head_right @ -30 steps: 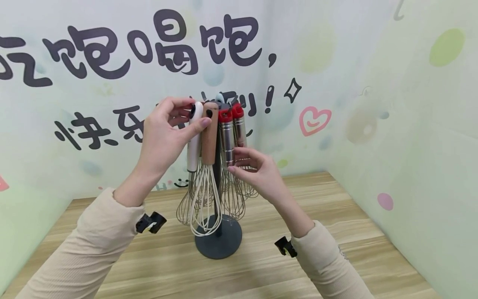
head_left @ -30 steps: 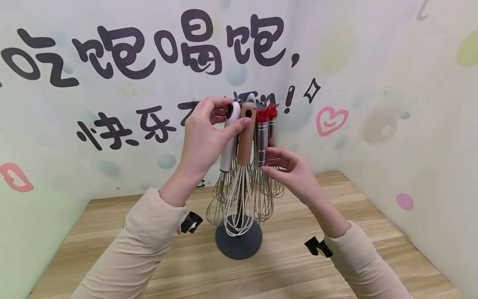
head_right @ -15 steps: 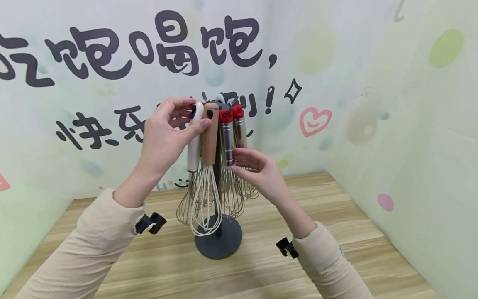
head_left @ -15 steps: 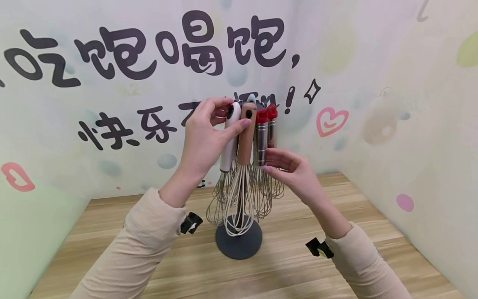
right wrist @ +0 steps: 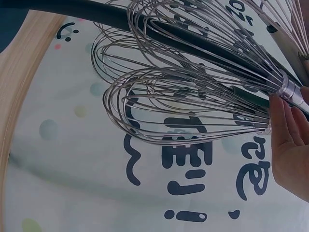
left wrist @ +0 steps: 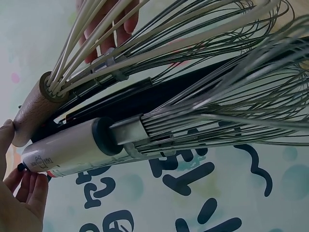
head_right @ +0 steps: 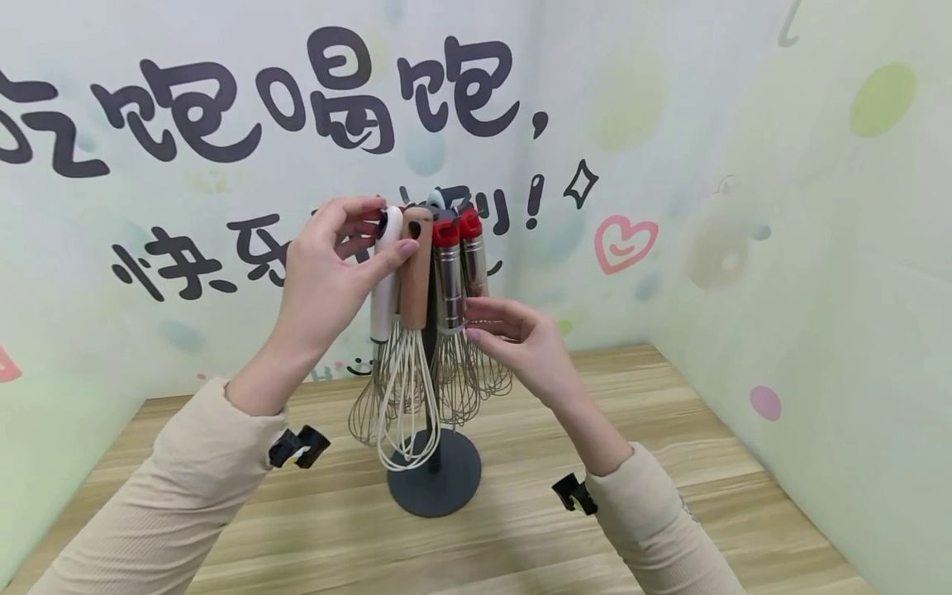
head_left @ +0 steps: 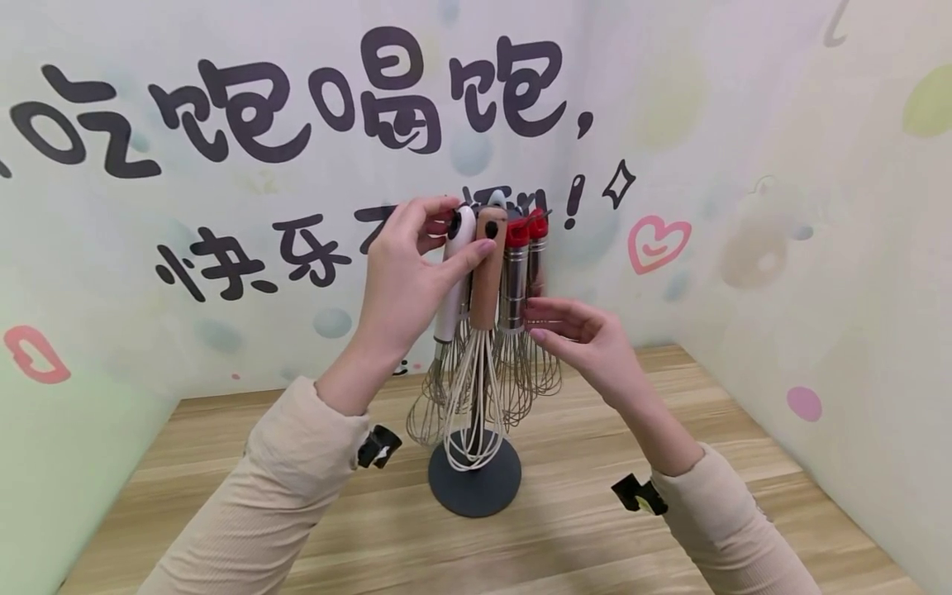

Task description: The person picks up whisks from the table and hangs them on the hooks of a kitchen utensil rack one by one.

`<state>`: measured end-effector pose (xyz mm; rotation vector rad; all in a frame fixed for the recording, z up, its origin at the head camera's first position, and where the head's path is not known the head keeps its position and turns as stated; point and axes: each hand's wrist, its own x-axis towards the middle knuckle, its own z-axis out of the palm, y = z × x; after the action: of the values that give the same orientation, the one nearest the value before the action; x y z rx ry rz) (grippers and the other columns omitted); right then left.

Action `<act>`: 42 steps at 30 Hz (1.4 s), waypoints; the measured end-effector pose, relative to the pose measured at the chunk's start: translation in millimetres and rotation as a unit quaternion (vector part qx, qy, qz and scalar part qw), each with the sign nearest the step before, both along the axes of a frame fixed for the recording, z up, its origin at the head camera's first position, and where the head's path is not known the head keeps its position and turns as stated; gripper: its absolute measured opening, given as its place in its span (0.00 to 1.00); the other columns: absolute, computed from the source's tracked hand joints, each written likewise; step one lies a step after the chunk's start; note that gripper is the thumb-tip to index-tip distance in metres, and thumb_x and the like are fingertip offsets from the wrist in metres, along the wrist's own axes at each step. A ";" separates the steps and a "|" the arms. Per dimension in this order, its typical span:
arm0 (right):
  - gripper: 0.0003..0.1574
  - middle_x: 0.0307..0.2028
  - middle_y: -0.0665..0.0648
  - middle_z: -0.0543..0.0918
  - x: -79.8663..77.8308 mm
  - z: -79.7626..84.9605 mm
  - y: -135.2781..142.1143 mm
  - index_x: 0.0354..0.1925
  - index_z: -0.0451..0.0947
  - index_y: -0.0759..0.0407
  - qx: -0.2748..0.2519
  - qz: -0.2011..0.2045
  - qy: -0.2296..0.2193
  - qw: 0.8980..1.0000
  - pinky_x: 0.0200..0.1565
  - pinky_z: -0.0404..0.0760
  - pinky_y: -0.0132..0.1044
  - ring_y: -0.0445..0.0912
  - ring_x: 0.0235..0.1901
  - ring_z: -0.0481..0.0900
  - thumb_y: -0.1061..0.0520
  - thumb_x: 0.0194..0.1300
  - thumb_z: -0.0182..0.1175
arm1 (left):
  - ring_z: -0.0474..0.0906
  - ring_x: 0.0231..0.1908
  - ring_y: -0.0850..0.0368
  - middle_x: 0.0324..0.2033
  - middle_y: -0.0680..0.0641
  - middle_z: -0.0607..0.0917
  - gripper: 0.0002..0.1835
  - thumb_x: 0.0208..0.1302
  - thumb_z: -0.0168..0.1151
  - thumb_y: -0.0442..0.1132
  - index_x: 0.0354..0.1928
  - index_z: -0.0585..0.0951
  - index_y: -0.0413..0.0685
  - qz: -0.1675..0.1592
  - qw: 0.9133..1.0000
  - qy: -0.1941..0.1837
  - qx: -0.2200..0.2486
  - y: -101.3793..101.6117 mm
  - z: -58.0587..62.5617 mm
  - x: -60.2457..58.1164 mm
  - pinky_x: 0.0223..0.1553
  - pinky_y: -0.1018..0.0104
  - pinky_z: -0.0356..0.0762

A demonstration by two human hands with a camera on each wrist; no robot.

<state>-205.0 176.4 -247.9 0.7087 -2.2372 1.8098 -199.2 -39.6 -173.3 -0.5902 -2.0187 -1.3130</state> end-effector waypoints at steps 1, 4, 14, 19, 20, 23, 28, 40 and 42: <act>0.26 0.42 0.38 0.84 -0.1 0.1 0.6 0.58 0.71 0.72 0.000 0.000 0.001 1.000 0.47 0.82 0.27 0.33 0.44 0.83 0.65 0.63 0.61 | 0.78 0.47 0.53 0.51 0.43 0.78 0.27 0.55 0.71 0.43 0.56 0.76 0.41 0.001 1.000 0.002 -0.002 -0.1 -0.4 -0.4 0.51 0.63 0.79; 0.25 0.40 0.37 0.84 -0.2 0.2 2.5 0.57 0.72 0.71 -0.008 -0.001 0.002 1.000 0.47 0.82 0.27 0.33 0.42 0.83 0.64 0.63 0.61 | 0.78 0.47 0.53 0.53 0.43 0.78 0.28 0.56 0.70 0.44 0.57 0.76 0.41 0.005 1.000 0.004 -0.005 -0.6 -1.6 -0.7 0.53 0.64 0.78; 0.13 0.33 0.41 0.85 -1.9 1.7 8.1 0.45 0.80 0.56 -0.067 -0.019 0.032 0.997 0.41 0.83 0.27 0.35 0.35 0.82 0.67 0.64 0.58 | 0.78 0.48 0.51 0.52 0.42 0.78 0.27 0.57 0.69 0.44 0.57 0.76 0.41 0.013 1.000 0.006 0.001 -7.9 -3.6 -0.3 0.54 0.64 0.78; 0.17 0.33 0.42 0.84 -2.5 3.7 13.5 0.41 0.81 0.44 -0.090 -0.043 0.047 0.994 0.40 0.83 0.26 0.35 0.35 0.82 0.66 0.65 0.57 | 0.77 0.50 0.50 0.53 0.42 0.78 0.27 0.59 0.67 0.44 0.58 0.75 0.40 0.030 0.999 -0.021 0.010 -17.9 -3.7 0.3 0.56 0.62 0.77; 0.17 0.33 0.42 0.84 -3.1 4.1 14.4 0.40 0.81 0.43 -0.095 -0.049 0.050 0.993 0.40 0.83 0.26 0.35 0.35 0.82 0.66 0.65 0.57 | 0.77 0.50 0.50 0.54 0.41 0.78 0.27 0.60 0.67 0.45 0.58 0.75 0.40 0.036 0.999 -0.027 0.011 -20.5 -3.6 0.8 0.57 0.62 0.76; 0.17 0.32 0.41 0.84 -6.3 4.2 18.2 0.40 0.81 0.42 -0.103 -0.066 0.056 0.991 0.39 0.83 0.26 0.35 0.35 0.82 0.65 0.66 0.57 | 0.76 0.52 0.50 0.54 0.41 0.78 0.26 0.62 0.65 0.45 0.59 0.74 0.40 0.052 0.997 -0.048 0.015 -29.5 -3.2 3.4 0.60 0.61 0.74; 0.11 0.34 0.39 0.83 -14.7 3.0 25.9 0.46 0.79 0.52 -0.090 -0.106 0.059 0.989 0.42 0.82 0.23 0.34 0.38 0.81 0.62 0.67 0.56 | 0.75 0.52 0.50 0.54 0.42 0.78 0.24 0.64 0.61 0.44 0.59 0.74 0.40 0.074 0.994 -0.079 0.030 -48.6 -6.7 5.4 0.62 0.60 0.73; 0.22 0.53 0.60 0.80 -36.1 -12.8 43.2 0.59 0.74 0.62 0.049 -0.229 0.072 0.969 0.48 0.73 0.14 0.31 0.46 0.75 0.55 0.71 0.52 | 0.72 0.56 0.45 0.56 0.38 0.76 0.23 0.70 0.51 0.43 0.63 0.70 0.41 0.129 0.978 -0.164 0.004 -91.6 -33.5 7.0 0.63 0.53 0.70; 0.22 0.54 0.62 0.80 -38.7 -16.8 45.6 0.60 0.74 0.61 0.059 -0.248 0.073 0.964 0.48 0.72 0.14 0.32 0.47 0.74 0.54 0.72 0.50 | 0.72 0.57 0.42 0.57 0.36 0.75 0.24 0.70 0.49 0.42 0.64 0.69 0.40 0.133 0.976 -0.171 -0.003 -98.3 -39.2 5.9 0.63 0.51 0.70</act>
<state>-243.7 222.0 -264.8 0.2490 -2.1844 1.3485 -193.3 -137.9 -212.4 -0.0890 -2.2815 -1.3127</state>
